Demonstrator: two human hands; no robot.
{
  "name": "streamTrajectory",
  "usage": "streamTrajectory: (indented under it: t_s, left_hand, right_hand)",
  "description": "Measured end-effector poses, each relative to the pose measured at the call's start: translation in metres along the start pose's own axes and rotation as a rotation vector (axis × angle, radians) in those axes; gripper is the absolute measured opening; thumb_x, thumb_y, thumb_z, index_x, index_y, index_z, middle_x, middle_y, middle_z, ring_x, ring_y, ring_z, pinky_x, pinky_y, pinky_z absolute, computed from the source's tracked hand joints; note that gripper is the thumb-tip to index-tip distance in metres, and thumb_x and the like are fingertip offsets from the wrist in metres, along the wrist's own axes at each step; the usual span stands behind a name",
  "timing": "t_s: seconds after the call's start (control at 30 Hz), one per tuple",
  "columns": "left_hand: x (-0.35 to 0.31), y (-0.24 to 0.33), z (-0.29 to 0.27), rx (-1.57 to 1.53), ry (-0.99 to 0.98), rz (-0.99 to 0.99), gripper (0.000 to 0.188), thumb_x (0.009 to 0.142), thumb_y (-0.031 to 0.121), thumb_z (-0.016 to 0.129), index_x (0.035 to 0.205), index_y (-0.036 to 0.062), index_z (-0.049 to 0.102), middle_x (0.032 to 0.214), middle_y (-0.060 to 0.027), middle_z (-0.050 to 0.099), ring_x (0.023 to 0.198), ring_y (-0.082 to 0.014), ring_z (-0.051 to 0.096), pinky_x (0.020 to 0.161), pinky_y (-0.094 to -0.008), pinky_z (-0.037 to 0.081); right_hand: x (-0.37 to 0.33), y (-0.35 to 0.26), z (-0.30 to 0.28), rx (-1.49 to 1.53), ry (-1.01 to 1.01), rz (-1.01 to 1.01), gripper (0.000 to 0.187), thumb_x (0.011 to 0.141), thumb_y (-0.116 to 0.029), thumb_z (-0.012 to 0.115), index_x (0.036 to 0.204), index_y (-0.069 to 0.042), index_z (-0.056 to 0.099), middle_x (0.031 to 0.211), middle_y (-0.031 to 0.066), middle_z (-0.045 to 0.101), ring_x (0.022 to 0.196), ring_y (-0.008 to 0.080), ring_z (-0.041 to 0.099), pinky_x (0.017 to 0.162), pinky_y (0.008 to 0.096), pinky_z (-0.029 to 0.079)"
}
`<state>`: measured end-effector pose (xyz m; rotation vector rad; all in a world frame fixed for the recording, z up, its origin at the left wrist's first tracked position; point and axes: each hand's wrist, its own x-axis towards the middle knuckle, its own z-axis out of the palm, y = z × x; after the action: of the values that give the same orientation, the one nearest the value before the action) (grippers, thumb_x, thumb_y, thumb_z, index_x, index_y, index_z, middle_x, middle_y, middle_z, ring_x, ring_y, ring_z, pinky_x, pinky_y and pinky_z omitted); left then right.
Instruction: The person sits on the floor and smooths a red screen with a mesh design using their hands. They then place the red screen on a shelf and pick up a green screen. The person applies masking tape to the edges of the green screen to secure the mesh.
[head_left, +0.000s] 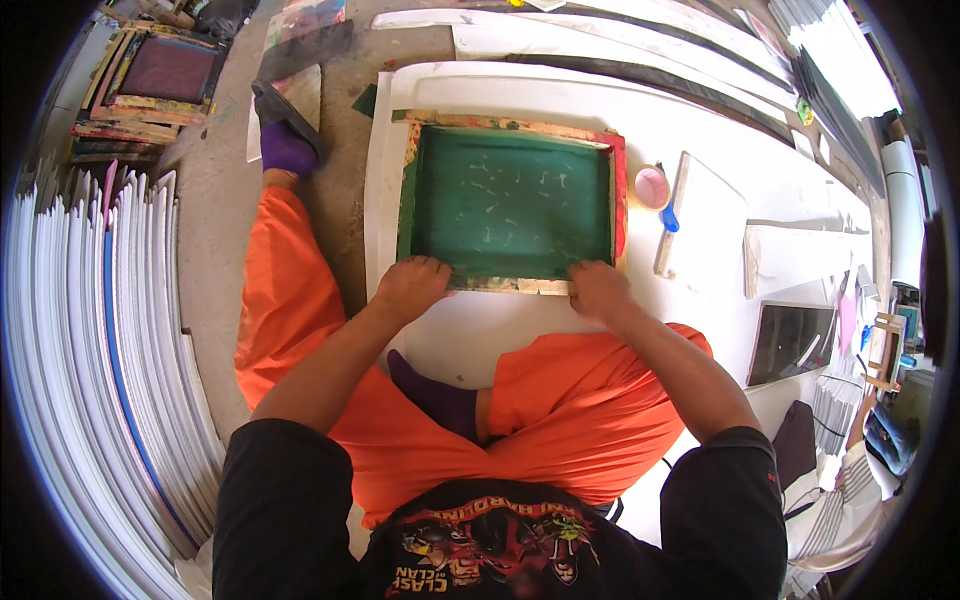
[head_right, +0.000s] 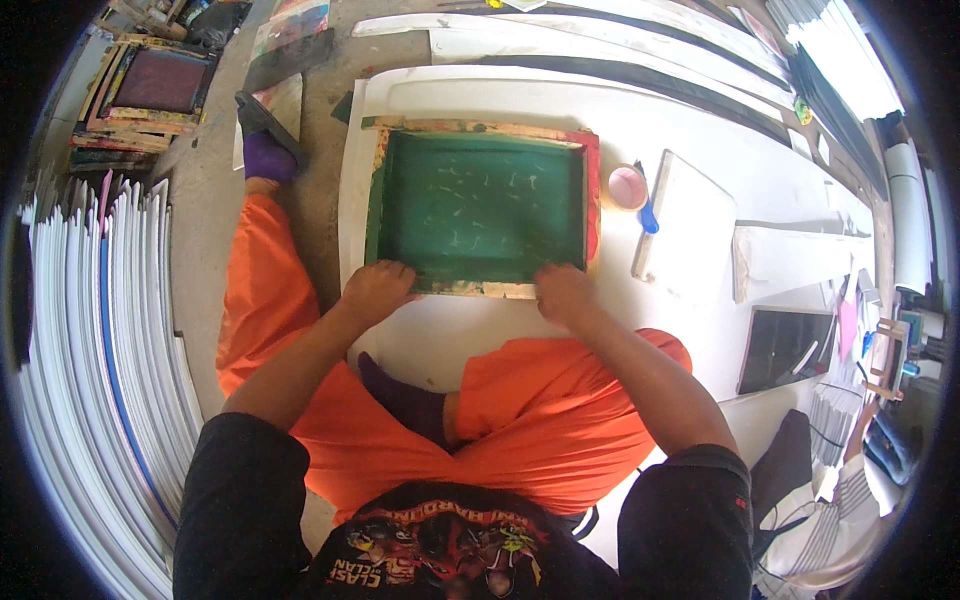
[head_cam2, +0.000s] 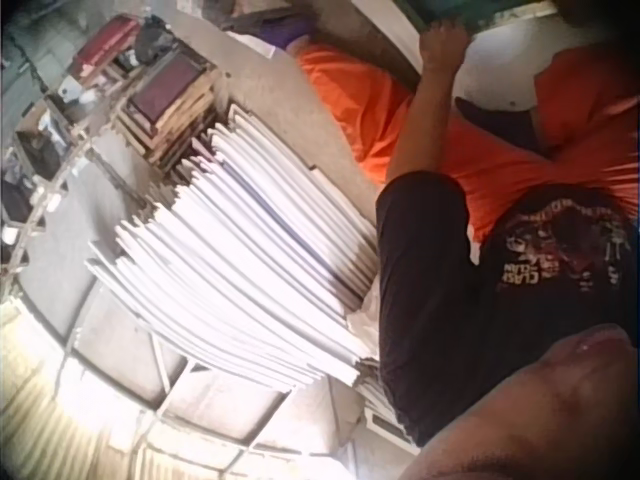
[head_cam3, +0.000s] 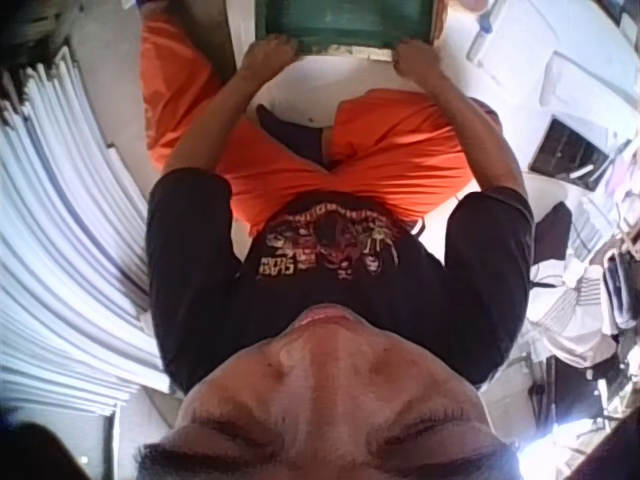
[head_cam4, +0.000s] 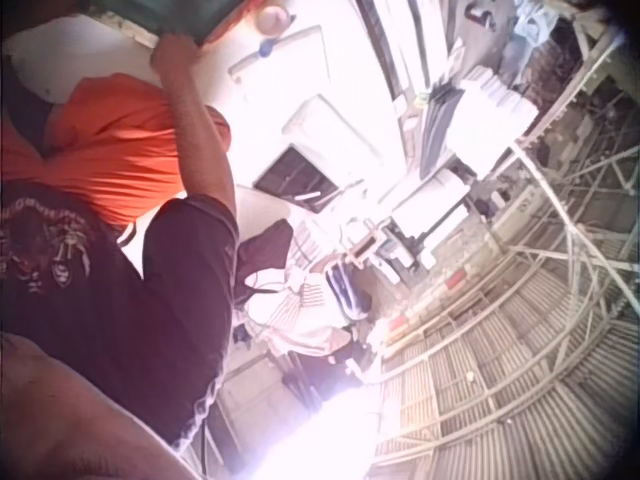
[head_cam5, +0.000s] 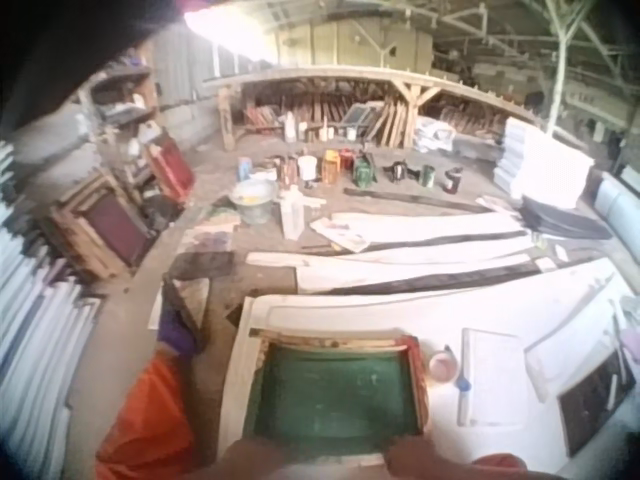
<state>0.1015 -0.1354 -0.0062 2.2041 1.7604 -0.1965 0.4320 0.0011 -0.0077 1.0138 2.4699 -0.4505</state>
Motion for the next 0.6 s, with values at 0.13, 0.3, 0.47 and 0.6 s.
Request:
streamTrajectory:
  t_s: [0.13,0.3,0.47,0.6]
  left_hand:
    - [0.002,0.003,-0.004,0.035,-0.011,0.002,0.044,0.088,0.048,0.075,0.099,0.0057,0.069,0.099,-0.0114,0.072,0.099,-0.0276,0.072,0.085,-0.0399,0.06]
    - [0.002,0.001,0.007,0.082,0.052,0.064,0.045,0.089,0.049,0.073,0.1,0.0058,0.067,0.1,-0.0129,0.071,0.099,-0.0301,0.071,0.091,-0.0422,0.059]
    - [0.002,0.0,0.013,0.147,0.044,0.078,0.05,0.086,0.052,0.075,0.101,0.0048,0.067,0.099,-0.0126,0.07,0.102,-0.0318,0.069,0.109,-0.051,0.047]
    - [0.013,0.002,-0.009,0.146,0.023,0.045,0.061,0.08,0.06,0.077,0.102,0.0049,0.067,0.096,-0.0128,0.068,0.102,-0.0341,0.068,0.112,-0.0539,0.04]
  right_hand:
    - [-0.007,0.0,-0.026,0.047,-0.047,0.035,0.03,0.082,-0.025,0.072,0.1,-0.001,0.074,0.105,0.0173,0.073,0.103,0.0362,0.072,0.087,0.0488,0.06]
    - [0.0,-0.002,-0.022,-0.017,-0.126,0.055,0.028,0.082,-0.023,0.069,0.097,0.0,0.075,0.094,0.0184,0.077,0.093,0.0377,0.076,0.08,0.0495,0.062]
    - [0.003,-0.009,-0.029,-0.05,-0.239,0.117,0.041,0.08,-0.028,0.076,0.11,0.0,0.07,0.101,0.0202,0.074,0.1,0.0375,0.073,0.087,0.0509,0.059]
    - [0.005,0.019,-0.027,-0.125,-0.108,-0.133,0.04,0.077,-0.024,0.075,0.11,-0.001,0.072,0.094,0.0201,0.075,0.095,0.0413,0.073,0.086,0.0515,0.059]
